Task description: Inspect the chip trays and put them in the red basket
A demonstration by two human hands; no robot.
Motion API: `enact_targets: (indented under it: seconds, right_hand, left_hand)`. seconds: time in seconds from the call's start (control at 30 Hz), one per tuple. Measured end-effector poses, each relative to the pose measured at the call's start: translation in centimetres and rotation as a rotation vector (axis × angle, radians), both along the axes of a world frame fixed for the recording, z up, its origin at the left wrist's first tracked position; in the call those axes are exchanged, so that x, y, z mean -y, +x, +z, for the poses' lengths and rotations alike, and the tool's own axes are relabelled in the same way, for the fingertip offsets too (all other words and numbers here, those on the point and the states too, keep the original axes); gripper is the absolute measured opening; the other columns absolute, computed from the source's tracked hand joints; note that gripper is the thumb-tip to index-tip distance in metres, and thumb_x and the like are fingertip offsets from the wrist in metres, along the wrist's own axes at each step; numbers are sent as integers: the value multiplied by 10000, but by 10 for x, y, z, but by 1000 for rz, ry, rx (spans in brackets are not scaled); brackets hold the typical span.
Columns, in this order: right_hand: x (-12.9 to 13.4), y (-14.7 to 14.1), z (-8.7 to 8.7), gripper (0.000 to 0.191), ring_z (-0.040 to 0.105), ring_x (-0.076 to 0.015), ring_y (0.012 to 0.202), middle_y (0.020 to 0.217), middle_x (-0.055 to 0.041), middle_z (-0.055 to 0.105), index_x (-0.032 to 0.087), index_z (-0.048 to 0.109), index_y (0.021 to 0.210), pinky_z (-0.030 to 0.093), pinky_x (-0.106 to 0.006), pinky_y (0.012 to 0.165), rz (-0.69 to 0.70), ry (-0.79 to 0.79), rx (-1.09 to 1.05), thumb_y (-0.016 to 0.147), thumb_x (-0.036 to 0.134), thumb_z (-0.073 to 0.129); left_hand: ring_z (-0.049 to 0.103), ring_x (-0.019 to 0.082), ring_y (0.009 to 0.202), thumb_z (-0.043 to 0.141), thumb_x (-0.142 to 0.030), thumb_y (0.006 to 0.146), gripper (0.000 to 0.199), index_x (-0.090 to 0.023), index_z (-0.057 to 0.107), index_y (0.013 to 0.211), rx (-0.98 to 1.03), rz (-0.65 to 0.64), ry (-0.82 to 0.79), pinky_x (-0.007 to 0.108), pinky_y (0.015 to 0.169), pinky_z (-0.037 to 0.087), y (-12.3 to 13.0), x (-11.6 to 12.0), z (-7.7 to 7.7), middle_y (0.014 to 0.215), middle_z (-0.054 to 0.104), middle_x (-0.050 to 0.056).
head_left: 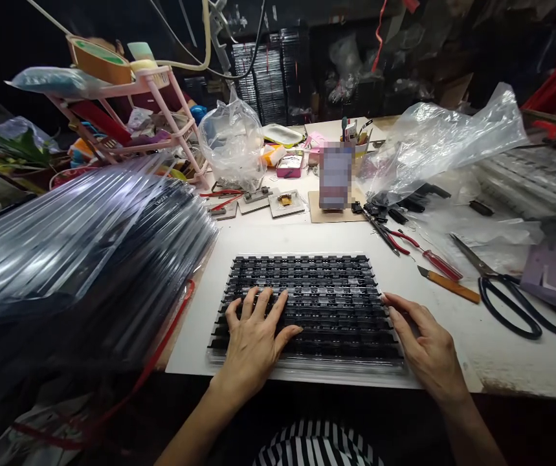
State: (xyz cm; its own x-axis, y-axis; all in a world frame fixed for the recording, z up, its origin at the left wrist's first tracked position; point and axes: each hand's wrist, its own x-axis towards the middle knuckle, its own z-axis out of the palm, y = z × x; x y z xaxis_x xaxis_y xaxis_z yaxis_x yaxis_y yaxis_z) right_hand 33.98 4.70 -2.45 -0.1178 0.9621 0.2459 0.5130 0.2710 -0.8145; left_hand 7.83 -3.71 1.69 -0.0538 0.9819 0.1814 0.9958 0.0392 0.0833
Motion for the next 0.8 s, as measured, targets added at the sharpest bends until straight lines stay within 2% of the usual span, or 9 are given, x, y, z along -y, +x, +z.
enact_targets:
  seconds: [0.07,0.13,0.33,0.47,0.63,0.73,0.8]
  right_hand:
    - [0,0,1,285,580,-225,1034,1101,-54,631,252,611,1133,515,-387,852,11,20,1,897,370,500]
    - [0,-1,2,273,584,-226,1027,1094,-53,635,250,612,1126,467,-432,936,19,41,8,904,356,493]
    - [-2,-3,5,264,595,-238,1011,1078,-71,650,230,617,1101,494,-436,889,17,59,24,912,342,472]
    - [-3,-3,4,277,602,-236,1004,1075,-77,655,216,616,1108,495,-429,887,12,66,23,907,343,473]
    - [-4,-3,2,282,605,-242,999,1070,-80,663,213,618,1104,500,-433,877,5,78,37,903,349,475]
    - [-4,-3,2,279,601,-245,1002,1071,-80,664,217,619,1101,501,-437,872,-2,80,54,903,349,473]
    - [-3,-3,2,281,600,-247,1001,1070,-81,664,221,619,1103,506,-433,860,-4,84,60,903,353,471]
  left_hand:
    - [375,303,1249,390,-485,912,483,-246,482,1321,-13,-9,-3,534,975,272,0,1,0,1275,552,86]
    - [380,316,1241,404,-474,911,474,-232,499,1307,-32,-24,5,544,965,272,-1,1,-1,1259,561,99]
    - [433,306,1205,416,-428,917,430,-237,521,1287,52,-18,95,524,961,308,-15,0,-4,1215,569,112]
    - [480,284,1150,398,-436,916,427,-250,510,1284,208,98,207,496,964,352,-44,15,-8,1217,541,101]
    - [470,266,1186,397,-468,902,433,-246,528,1250,420,262,269,466,1046,328,-74,41,-14,1222,539,76]
    - [503,258,1166,433,-457,889,374,-248,588,1158,545,333,296,448,1057,337,-77,50,-8,1190,580,54]
    - [522,251,1147,440,-439,891,337,-265,599,1131,583,334,372,438,1056,347,-77,55,-1,1190,591,33]
